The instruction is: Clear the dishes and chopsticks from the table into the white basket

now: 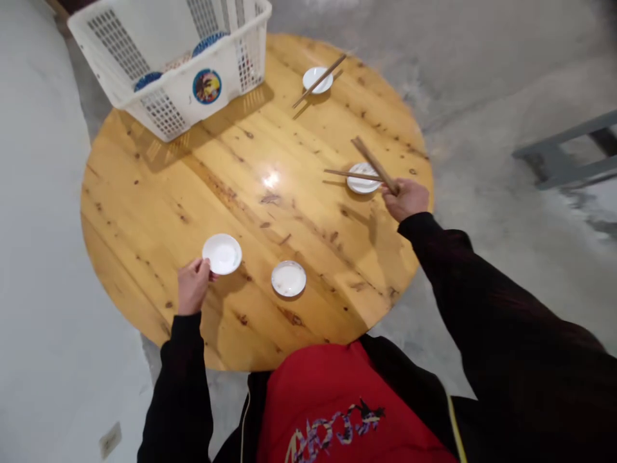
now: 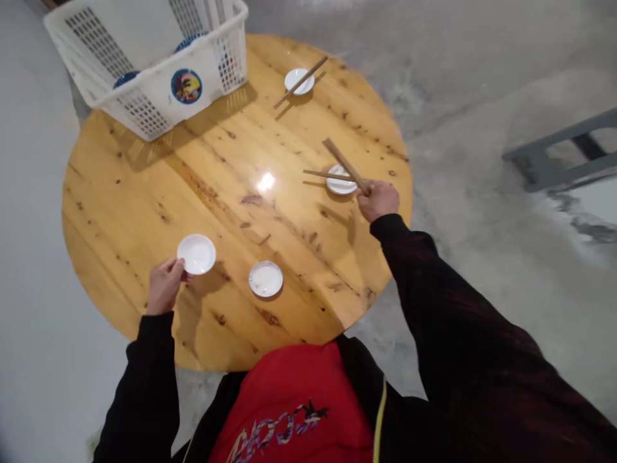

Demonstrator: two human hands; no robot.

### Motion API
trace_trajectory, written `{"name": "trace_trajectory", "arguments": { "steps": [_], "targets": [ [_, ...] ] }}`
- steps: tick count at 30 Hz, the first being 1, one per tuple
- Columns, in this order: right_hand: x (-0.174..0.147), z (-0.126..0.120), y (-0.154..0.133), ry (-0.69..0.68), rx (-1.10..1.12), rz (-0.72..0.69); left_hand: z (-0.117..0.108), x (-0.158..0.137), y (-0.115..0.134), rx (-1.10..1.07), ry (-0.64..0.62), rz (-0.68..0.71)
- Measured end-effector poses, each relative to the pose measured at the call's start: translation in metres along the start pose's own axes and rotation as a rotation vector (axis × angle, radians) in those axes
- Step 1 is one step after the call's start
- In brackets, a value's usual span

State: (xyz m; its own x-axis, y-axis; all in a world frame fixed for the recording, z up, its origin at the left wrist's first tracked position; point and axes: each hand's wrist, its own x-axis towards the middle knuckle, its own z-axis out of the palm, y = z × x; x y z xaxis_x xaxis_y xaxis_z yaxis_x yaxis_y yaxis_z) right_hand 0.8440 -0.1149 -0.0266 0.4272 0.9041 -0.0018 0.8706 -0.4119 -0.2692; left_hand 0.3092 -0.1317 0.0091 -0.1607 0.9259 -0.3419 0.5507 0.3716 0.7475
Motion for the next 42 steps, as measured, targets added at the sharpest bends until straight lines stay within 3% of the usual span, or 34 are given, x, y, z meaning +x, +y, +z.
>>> {"name": "trace_trajectory", "arguments": {
  "steps": [5, 12, 22, 29, 32, 36, 42],
  "targets": [
    [0.034, -0.002, -0.023, -0.083, -0.163, -0.011, 0.063, -0.056, 0.022, 0.067, -0.190, 0.074],
    [0.061, 0.005, -0.028, -0.235, -0.303, -0.176, 0.115, -0.090, 0.017, 0.154, -0.205, 0.016],
    [0.075, 0.006, -0.016, -0.282, -0.368, -0.223, 0.128, -0.104, 0.030, 0.311, -0.128, -0.038],
    [0.069, -0.009, 0.003, -0.244, -0.340, -0.252, 0.137, -0.104, 0.027, 0.611, -0.035, -0.018],
    [0.065, -0.016, 0.017, -0.211, -0.313, -0.202, 0.140, -0.105, 0.024, 0.689, -0.009, -0.004],
    [0.056, -0.019, 0.033, -0.220, -0.073, -0.033, 0.143, -0.107, 0.021, 0.707, -0.025, -0.032],
    [0.031, -0.004, 0.037, -0.329, 0.915, 0.375, 0.144, -0.112, 0.015, 0.644, -0.079, -0.060]
  ]
}}
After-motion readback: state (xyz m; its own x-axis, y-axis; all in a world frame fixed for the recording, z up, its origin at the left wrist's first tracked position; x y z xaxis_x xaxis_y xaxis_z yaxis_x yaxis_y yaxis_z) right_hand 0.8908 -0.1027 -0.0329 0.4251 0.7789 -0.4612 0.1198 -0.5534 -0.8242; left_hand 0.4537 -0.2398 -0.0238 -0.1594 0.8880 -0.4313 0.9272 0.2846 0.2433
